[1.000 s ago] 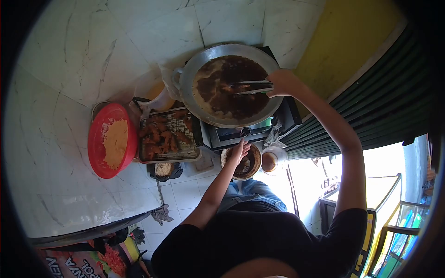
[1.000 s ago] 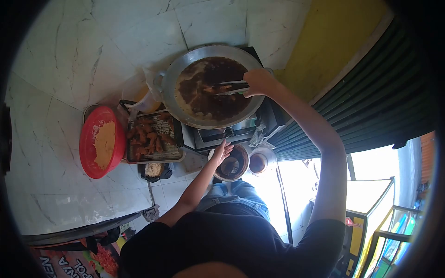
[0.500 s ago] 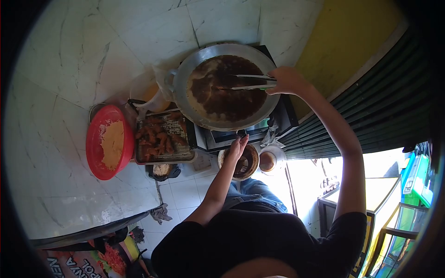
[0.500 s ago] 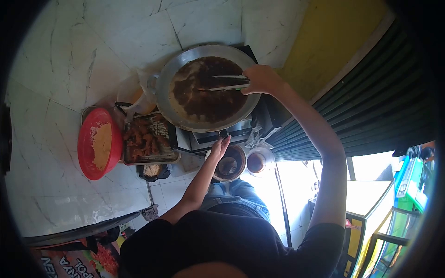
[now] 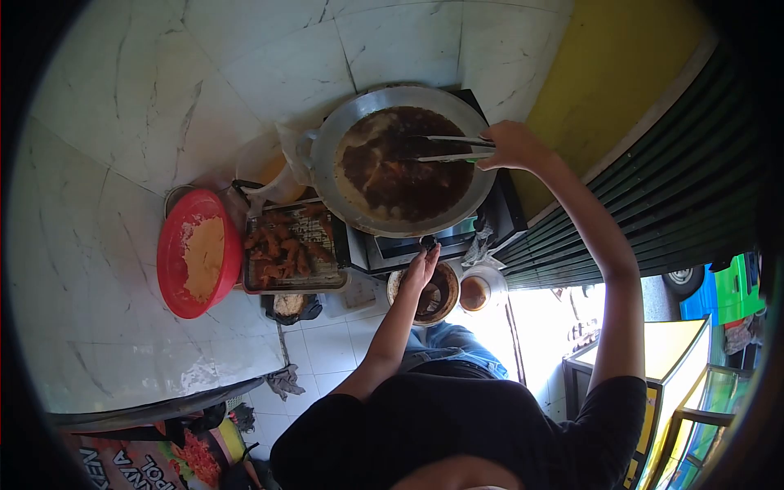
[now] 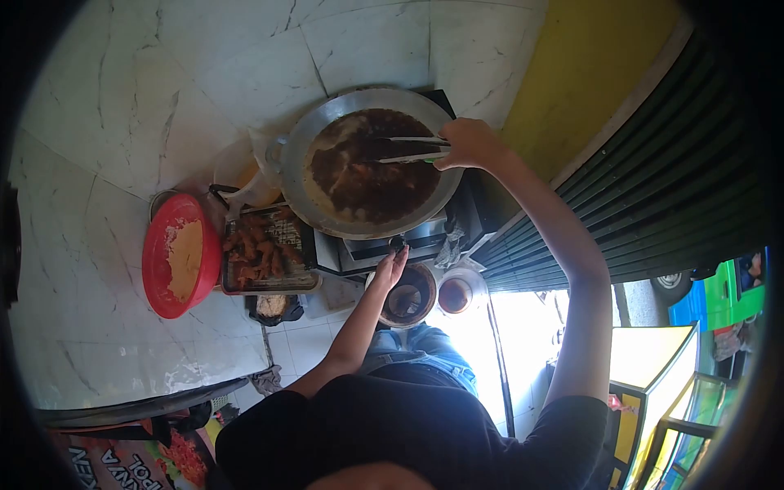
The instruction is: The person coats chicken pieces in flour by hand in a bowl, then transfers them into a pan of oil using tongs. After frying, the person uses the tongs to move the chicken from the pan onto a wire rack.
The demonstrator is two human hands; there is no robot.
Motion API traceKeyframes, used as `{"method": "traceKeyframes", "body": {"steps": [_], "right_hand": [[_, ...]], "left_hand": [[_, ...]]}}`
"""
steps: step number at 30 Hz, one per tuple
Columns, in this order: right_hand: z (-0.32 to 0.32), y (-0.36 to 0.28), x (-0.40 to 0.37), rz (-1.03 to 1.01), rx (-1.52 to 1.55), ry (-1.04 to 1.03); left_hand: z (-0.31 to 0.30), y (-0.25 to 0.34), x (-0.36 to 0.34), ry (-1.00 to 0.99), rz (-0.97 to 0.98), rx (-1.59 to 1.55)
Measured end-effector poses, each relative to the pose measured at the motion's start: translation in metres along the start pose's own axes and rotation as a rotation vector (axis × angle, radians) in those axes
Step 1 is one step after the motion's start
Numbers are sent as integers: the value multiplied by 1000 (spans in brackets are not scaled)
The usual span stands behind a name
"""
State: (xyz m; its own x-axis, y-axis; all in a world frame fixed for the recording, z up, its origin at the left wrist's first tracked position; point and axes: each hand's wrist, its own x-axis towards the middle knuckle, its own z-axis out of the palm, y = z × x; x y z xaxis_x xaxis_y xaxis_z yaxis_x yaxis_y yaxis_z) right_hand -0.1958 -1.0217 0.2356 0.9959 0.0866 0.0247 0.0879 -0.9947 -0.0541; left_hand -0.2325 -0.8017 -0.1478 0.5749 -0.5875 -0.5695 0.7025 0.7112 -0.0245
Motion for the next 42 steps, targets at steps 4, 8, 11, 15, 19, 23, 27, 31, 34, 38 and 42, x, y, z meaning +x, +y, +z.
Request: {"method": "traceKeyframes", "body": {"steps": [4, 8, 11, 15, 19, 23, 27, 31, 34, 38, 42], "right_hand": [[-11, 0, -3, 49, -2, -27], [-11, 7, -4, 59, -19, -1], [-15, 7, -2, 90, -19, -60], [-15, 6, 0, 78, -43, -80], [-6, 4, 17, 97, -83, -192], [13, -2, 35, 87, -101, -229], [20, -1, 40, 71, -53, -225], [16, -4, 30, 28, -74, -196], [14, -4, 17, -21, -107, -119], [13, -3, 2, -23, -158, -93], [9, -4, -16, -68, -177, -40]], "left_hand": [[-6, 2, 6, -4, -29, -56], [-12, 4, 10, -100, -87, -123], [11, 4, -15, -2, -33, 114], [35, 30, -64, 140, 29, 762], [47, 58, -135, -12, 601, 1286], [72, 97, -200, 151, 1253, 1541], [74, 113, -219, 215, 1300, 1485], [68, 119, -221, 296, 1330, 1517], [68, 123, -219, 306, 1380, 1634], [70, 127, -209, 281, 1414, 1713], [64, 133, -196, 264, 1437, 1734]]}}
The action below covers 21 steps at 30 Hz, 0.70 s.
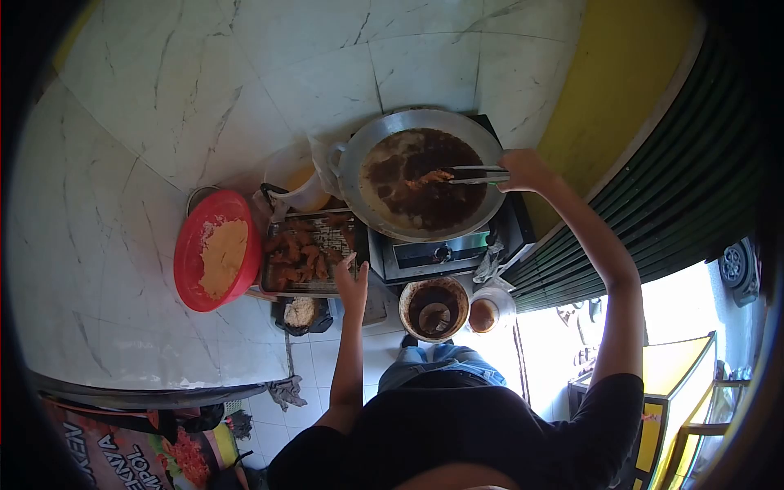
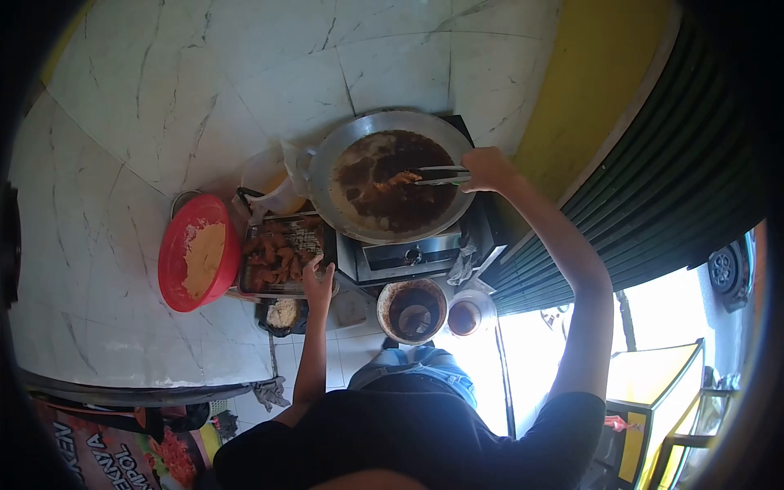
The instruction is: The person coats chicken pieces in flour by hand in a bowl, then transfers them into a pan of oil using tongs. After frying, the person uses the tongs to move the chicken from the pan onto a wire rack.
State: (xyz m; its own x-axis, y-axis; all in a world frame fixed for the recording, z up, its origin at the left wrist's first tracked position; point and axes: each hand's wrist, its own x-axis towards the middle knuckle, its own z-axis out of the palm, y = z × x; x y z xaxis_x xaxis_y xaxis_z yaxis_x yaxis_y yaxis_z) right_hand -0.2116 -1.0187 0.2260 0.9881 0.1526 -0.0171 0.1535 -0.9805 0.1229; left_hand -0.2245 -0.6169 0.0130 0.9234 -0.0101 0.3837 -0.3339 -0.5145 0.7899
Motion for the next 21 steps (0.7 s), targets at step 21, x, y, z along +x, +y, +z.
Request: {"method": "traceKeyframes", "body": {"steps": [21], "right_hand": [[33, -6, -53, -164, -157, 290]], "left_hand": [[9, -15, -3, -45, -133, -157]]}}
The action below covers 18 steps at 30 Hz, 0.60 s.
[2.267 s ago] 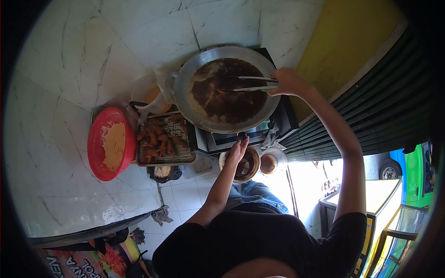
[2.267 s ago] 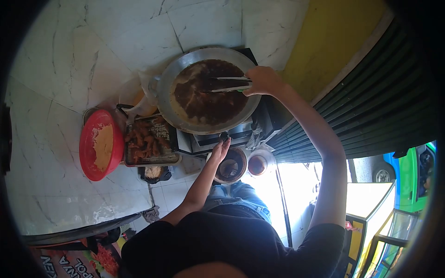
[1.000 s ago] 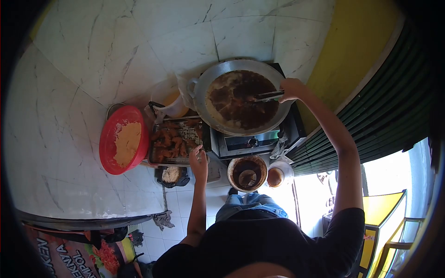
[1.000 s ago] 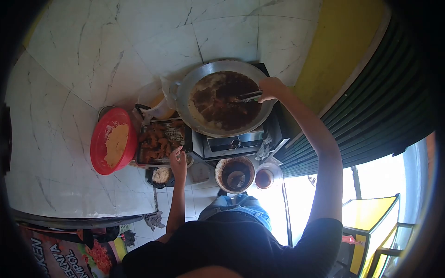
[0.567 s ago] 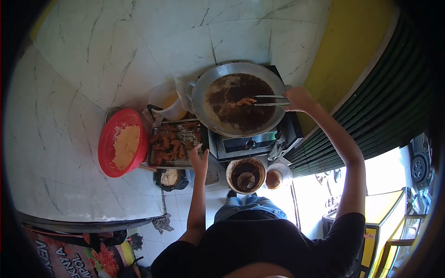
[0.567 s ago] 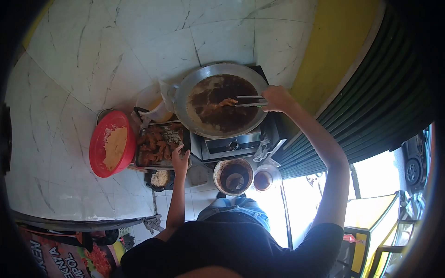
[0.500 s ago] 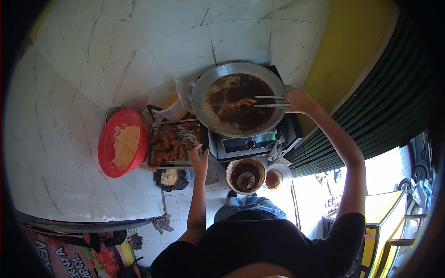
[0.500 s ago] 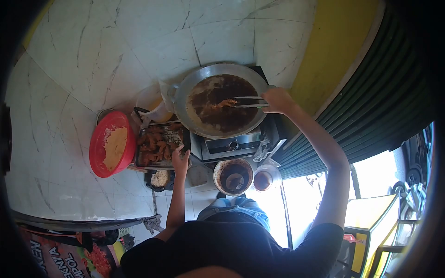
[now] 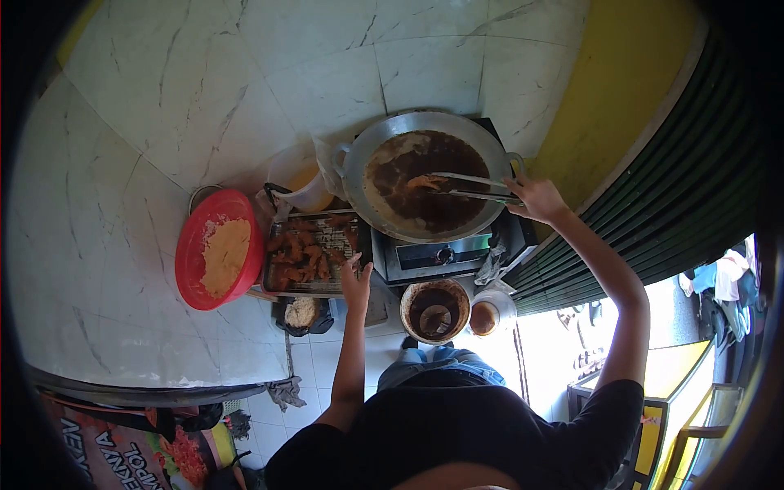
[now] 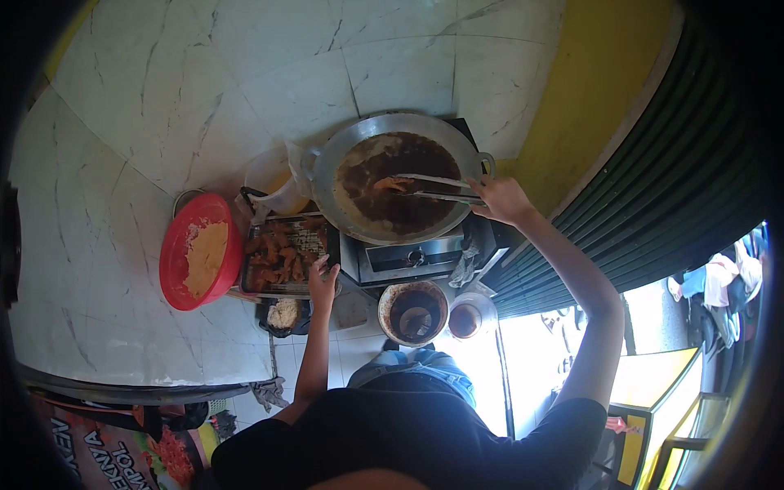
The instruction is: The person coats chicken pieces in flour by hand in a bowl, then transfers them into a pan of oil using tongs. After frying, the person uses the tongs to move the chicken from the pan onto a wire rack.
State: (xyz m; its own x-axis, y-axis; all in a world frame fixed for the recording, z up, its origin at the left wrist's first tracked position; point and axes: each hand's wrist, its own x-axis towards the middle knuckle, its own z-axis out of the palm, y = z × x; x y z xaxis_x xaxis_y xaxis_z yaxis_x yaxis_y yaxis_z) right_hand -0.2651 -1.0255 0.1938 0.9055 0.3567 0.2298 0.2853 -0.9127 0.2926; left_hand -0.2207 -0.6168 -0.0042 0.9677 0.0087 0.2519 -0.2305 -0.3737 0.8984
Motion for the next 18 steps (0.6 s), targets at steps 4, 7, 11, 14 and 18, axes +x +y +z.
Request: {"method": "traceKeyframes", "body": {"steps": [4, 7, 11, 14, 18], "right_hand": [[2, -3, -8, 1, 16, 60], [5, -5, -12, 9, 10, 102], [4, -7, -15, 15, 27, 169], [9, -9, -17, -2, 38, 182], [11, -11, -19, -6, 52, 186]], "left_hand": [[2, -5, 0, -2, -12, -22], [0, -5, -1, -6, -19, -23], [1, -4, -2, 3, -6, -4], [-1, 3, -2, -10, 7, 6], [-2, 7, -3, -16, 4, 12]]}}
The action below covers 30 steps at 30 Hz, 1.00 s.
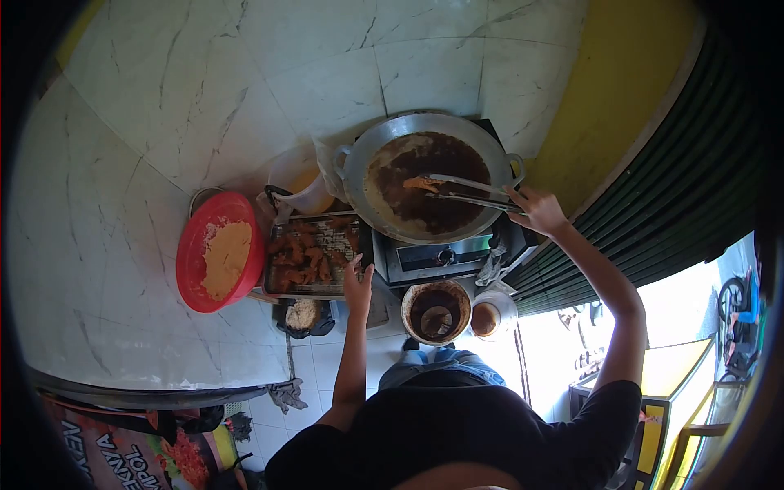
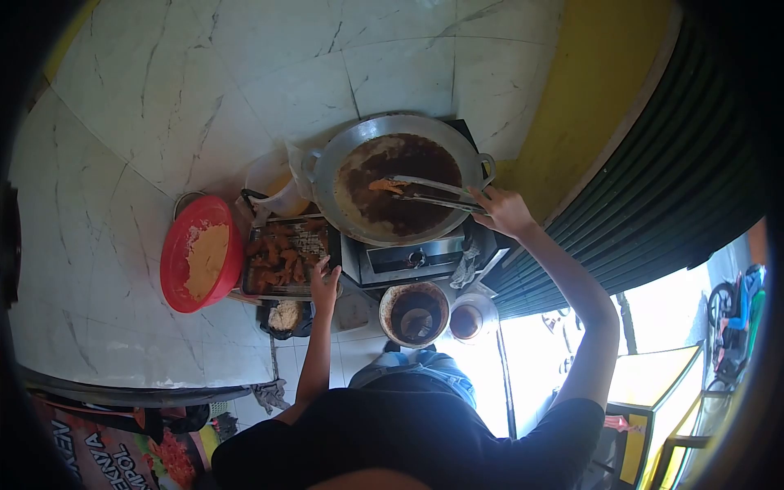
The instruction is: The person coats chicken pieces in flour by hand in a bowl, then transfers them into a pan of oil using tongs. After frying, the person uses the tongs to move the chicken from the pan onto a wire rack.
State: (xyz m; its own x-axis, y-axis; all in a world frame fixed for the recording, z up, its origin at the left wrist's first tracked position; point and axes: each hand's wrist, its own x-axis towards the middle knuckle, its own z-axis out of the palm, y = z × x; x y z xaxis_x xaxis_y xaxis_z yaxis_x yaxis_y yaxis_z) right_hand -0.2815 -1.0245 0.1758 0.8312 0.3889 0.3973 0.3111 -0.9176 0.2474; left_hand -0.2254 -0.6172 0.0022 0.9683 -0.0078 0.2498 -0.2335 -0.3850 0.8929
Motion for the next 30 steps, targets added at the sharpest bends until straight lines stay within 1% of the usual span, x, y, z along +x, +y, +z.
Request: {"method": "traceKeyframes", "body": {"steps": [5, 8, 11, 17, 20, 26, 30], "right_hand": [[5, -5, -3, -11, 10, 38], [7, -6, -5, -14, 13, 15], [4, -7, -4, 8, 26, 52], [3, -7, -8, 13, 33, 33], [1, -7, -8, 27, 25, 72], [2, -6, -13, 38, 30, 21], [1, -6, -14, 62, 32, 46]], "left_hand": [[2, -8, 1, 14, 43, -9], [3, -9, 1, 22, 35, -14], [3, -8, 1, 18, 32, -16], [2, -3, 0, 20, 4, -27], [3, -5, 0, 25, 16, -40], [1, -1, 0, 15, 1, -29], [2, -6, -1, 8, 3, -46]]}}
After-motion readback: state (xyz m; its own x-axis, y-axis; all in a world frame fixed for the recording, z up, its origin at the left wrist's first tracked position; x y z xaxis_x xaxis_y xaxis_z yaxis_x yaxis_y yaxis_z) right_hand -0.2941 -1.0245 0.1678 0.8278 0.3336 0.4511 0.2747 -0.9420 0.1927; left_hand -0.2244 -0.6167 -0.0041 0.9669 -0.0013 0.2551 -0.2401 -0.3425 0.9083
